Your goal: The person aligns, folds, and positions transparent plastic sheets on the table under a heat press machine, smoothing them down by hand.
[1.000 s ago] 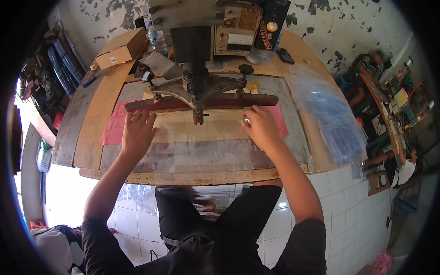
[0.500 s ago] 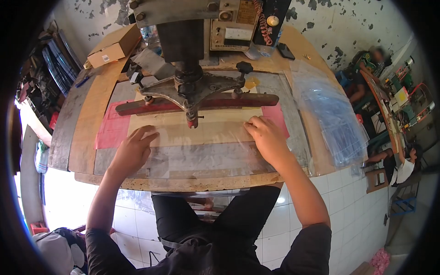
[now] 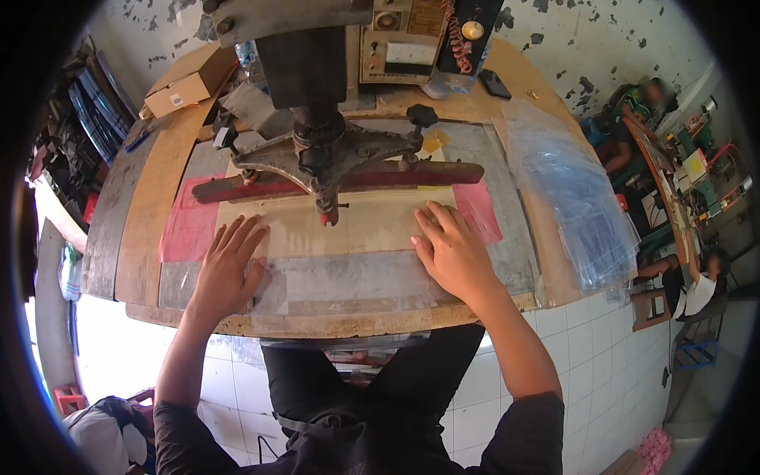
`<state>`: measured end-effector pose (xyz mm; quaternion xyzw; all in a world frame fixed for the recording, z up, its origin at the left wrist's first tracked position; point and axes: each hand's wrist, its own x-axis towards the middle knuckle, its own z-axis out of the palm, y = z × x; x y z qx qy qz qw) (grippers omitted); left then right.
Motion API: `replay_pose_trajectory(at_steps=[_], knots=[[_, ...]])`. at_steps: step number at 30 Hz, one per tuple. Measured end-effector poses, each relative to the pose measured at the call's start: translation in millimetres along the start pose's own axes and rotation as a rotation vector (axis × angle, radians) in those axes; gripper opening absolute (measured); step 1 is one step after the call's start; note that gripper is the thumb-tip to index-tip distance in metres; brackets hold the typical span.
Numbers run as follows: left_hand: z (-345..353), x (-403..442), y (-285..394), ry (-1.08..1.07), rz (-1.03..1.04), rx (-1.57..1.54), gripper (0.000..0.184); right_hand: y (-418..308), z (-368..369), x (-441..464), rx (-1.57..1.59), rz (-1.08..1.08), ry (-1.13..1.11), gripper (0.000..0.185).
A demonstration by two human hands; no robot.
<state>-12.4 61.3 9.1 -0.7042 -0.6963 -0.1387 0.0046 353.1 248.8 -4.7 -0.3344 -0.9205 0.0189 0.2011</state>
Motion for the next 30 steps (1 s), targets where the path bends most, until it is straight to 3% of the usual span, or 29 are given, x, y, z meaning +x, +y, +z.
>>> replay_pose_trajectory(at_steps=[30], knots=[[8,13,2,0.138,-0.074,-0.030,0.048,1,7,13,0.032,0.047,0.021,0.044]])
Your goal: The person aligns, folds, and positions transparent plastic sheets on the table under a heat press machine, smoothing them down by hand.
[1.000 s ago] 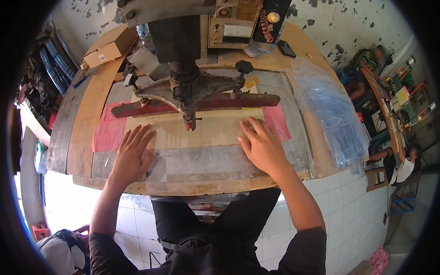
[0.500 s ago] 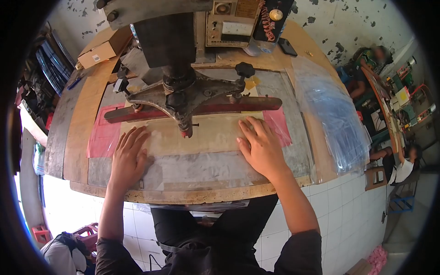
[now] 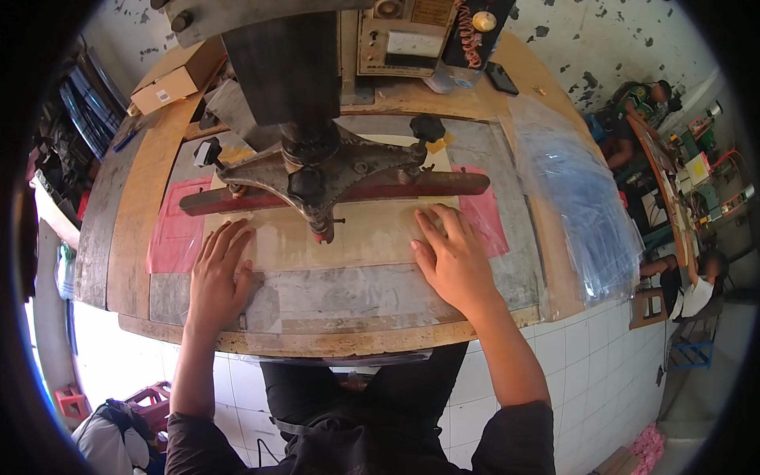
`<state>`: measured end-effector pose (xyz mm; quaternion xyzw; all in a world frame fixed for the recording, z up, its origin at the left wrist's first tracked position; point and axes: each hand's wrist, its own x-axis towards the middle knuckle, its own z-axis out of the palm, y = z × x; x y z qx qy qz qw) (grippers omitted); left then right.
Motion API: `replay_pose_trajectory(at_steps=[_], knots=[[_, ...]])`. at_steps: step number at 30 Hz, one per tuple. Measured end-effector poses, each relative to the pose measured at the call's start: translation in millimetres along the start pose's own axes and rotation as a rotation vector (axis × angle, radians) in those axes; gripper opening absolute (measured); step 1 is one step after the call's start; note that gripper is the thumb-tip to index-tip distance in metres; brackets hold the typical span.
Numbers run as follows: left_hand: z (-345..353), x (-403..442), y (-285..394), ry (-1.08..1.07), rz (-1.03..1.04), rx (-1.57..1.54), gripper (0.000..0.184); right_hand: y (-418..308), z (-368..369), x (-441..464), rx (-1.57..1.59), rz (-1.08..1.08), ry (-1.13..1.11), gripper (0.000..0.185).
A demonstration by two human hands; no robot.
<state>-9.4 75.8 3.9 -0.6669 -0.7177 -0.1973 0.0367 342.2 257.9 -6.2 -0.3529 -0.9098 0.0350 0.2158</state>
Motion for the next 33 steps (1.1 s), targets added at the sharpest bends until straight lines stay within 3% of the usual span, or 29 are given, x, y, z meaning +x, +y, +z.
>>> replay_pose_trajectory(at_steps=[11,33], knots=[[0.0,0.4,-1.2,0.017,-0.001,-0.049,0.048,-4.8,-2.6,1.5,0.065,0.093,-0.030,0.044],[4.5,-3.0,-7.7,0.011,-0.018,-0.091,0.052,-4.4,-2.1,1.6,0.037,0.072,-0.039,0.047]])
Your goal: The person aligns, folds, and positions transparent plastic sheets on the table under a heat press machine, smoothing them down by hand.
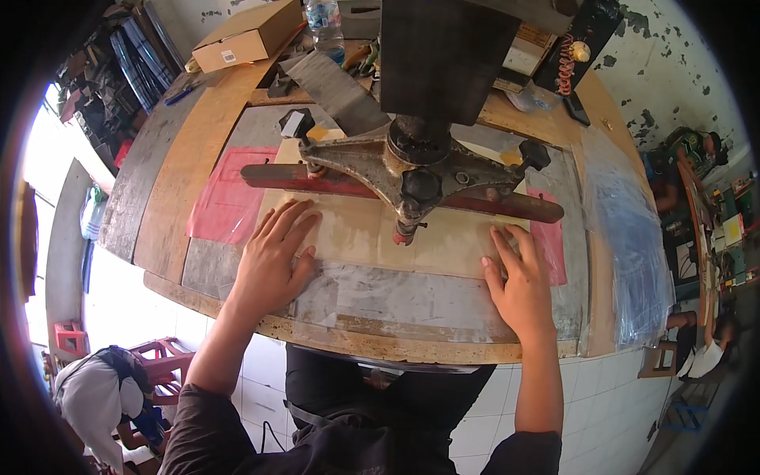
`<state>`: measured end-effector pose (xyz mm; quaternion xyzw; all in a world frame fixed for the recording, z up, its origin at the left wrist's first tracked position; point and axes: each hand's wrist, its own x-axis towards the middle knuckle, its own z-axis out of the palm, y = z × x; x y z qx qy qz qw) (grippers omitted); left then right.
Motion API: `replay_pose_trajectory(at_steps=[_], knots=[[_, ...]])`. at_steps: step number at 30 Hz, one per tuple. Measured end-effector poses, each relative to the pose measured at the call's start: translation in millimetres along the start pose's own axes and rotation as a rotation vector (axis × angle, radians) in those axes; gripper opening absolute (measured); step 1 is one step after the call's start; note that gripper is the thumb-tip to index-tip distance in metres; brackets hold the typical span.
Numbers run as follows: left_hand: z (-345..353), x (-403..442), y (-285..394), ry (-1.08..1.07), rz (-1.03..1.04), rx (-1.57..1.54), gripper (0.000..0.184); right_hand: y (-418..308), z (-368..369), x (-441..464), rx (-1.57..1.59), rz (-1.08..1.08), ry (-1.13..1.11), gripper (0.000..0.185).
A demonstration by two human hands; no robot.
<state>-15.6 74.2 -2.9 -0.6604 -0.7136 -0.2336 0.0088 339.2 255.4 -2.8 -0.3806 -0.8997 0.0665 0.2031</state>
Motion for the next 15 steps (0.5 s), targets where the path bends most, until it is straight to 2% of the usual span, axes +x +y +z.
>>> replay_pose_trajectory(at_steps=[15], knots=[[0.7,-0.3,-1.0,0.022,0.002,-0.012,0.051,-1.8,-1.6,1.4,0.004,-0.004,0.013,0.047]])
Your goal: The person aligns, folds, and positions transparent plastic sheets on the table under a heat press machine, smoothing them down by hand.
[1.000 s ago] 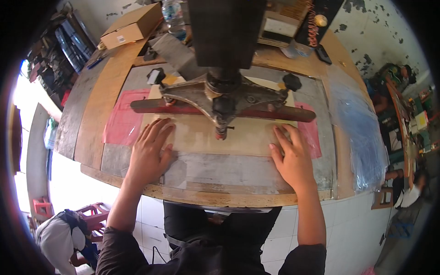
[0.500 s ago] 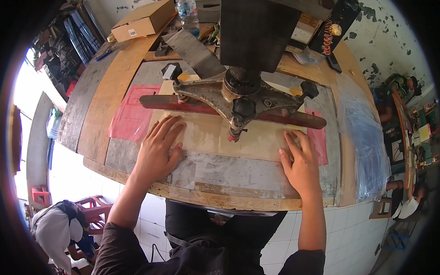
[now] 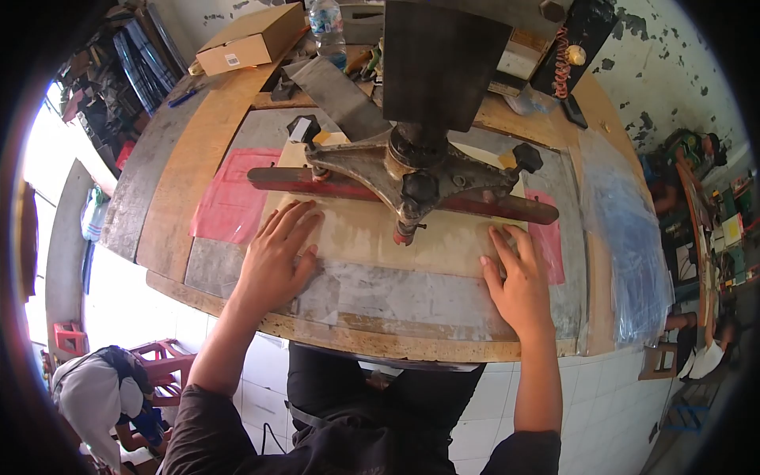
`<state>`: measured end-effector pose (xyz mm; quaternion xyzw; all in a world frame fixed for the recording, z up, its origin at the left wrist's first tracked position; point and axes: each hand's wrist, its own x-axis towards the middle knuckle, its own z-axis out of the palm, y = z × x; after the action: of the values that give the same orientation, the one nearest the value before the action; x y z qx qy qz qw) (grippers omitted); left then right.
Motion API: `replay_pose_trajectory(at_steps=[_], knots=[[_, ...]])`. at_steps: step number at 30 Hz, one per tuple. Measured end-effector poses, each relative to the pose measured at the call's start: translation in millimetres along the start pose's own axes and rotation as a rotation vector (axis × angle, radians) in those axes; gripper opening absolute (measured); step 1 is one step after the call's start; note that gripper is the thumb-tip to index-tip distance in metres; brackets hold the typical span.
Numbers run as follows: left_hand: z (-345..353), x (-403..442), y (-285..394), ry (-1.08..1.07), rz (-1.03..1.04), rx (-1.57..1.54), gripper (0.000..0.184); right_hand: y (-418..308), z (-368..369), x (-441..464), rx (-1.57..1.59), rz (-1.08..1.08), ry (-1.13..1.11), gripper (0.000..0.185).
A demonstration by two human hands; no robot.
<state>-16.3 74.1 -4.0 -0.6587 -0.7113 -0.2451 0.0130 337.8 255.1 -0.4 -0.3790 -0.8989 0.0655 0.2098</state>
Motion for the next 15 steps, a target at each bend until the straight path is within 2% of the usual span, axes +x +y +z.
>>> replay_pose_trajectory(at_steps=[15], knots=[[2.2,1.4,0.6,0.044,0.016,0.011,0.047,2.8,0.8,-0.5,-0.003,0.001,0.016,0.046]])
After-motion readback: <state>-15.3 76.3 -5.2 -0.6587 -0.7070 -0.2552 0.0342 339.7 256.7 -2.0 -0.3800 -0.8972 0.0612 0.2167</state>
